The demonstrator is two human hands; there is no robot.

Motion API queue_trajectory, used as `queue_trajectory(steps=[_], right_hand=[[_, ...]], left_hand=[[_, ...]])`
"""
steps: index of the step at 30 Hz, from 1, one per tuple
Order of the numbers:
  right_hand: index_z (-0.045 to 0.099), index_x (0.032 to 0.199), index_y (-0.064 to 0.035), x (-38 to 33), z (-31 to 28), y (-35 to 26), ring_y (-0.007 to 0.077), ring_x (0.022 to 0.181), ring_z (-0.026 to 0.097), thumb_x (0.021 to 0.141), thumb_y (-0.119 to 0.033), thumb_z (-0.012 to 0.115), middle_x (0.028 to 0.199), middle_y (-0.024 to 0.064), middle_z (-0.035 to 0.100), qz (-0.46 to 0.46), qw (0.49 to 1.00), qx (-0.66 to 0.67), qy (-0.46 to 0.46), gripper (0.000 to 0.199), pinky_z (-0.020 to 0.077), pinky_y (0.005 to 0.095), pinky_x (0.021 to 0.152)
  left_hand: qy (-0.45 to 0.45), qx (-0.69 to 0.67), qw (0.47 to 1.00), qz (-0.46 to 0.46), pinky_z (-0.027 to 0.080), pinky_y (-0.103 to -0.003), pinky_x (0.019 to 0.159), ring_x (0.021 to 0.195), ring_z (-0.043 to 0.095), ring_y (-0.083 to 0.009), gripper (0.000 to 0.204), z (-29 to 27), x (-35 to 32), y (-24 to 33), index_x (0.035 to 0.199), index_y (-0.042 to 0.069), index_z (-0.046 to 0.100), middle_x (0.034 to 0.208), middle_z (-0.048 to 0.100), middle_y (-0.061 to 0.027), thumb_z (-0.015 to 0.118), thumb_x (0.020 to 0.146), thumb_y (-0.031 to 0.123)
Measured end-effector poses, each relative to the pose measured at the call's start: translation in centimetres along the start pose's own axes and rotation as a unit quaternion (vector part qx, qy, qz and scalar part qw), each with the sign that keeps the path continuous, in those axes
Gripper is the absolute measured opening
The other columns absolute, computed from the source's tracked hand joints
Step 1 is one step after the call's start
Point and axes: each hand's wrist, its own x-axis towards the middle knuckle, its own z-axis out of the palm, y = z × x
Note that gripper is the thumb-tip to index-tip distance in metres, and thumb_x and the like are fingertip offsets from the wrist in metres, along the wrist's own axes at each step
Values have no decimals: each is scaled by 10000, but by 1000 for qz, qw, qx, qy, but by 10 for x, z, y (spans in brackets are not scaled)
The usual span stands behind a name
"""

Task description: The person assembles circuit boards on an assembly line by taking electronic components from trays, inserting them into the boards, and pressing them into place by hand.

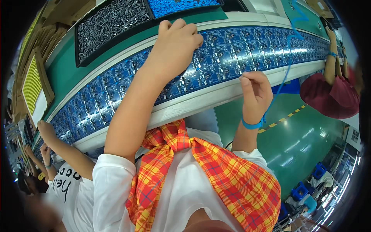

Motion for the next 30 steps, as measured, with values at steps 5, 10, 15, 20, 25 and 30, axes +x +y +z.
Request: queue_trajectory(steps=[5, 10, 15, 20, 25, 30], right_hand=[[671, 988, -15, -1, 6, 1, 121, 854, 574, 889, -15, 705, 954, 32, 650, 31, 998, 47, 38, 105, 455, 254, 791], [668, 1015, -9, -3, 3, 7, 108, 848, 597, 906, -28, 689, 940, 38, 658, 27, 998, 44, 37, 113, 466, 241, 777], [668, 1023, -13, -5, 3, 6, 99, 841, 606, 912, -38, 686, 933, 34, 657, 30, 998, 11, 51, 115, 469, 229, 768], [682, 1034, -1, 7, 9, 0, 112, 849, 620, 929, -42, 668, 942, 41, 668, 20, 999, 18, 28, 115, 483, 241, 758], [712, 1053, -17, 56, 19, -9, 161, 870, 659, 934, -53, 649, 964, 74, 702, -25, 983, -134, -124, 139, 511, 281, 759], [730, 1042, -65, 92, 30, 1, 234, 887, 678, 908, -77, 665, 985, 100, 715, -135, 924, -282, -221, 149, 534, 336, 776]], left_hand=[[-1, -18, 1000, 6, 363, -431, 968, 1019, 554, -236, 169, 2, 2, -4, 899, 121, 744, 950, 627, -36, 622, 833, 26], [-13, -53, 999, 3, 362, -421, 962, 1011, 553, -227, 163, 6, 3, -10, 889, 124, 745, 947, 628, -24, 626, 832, 28], [15, -21, 999, 23, 372, -418, 940, 1009, 558, -216, 169, 6, 3, -6, 883, 133, 752, 937, 637, -18, 636, 817, 28], [19, 66, 997, 31, 386, -424, 914, 1006, 572, -211, 180, 4, 4, 9, 895, 145, 762, 913, 655, -18, 656, 792, 42], [106, 68, 991, -49, 437, -446, 856, 983, 628, -248, 175, -7, 5, -10, 932, 132, 759, 930, 692, -55, 645, 818, 62], [103, 135, 929, -328, 522, -460, 849, 1012, 697, -270, 289, -42, -17, -108, 1118, 232, 740, 1021, 749, -29, 677, 882, 386]])
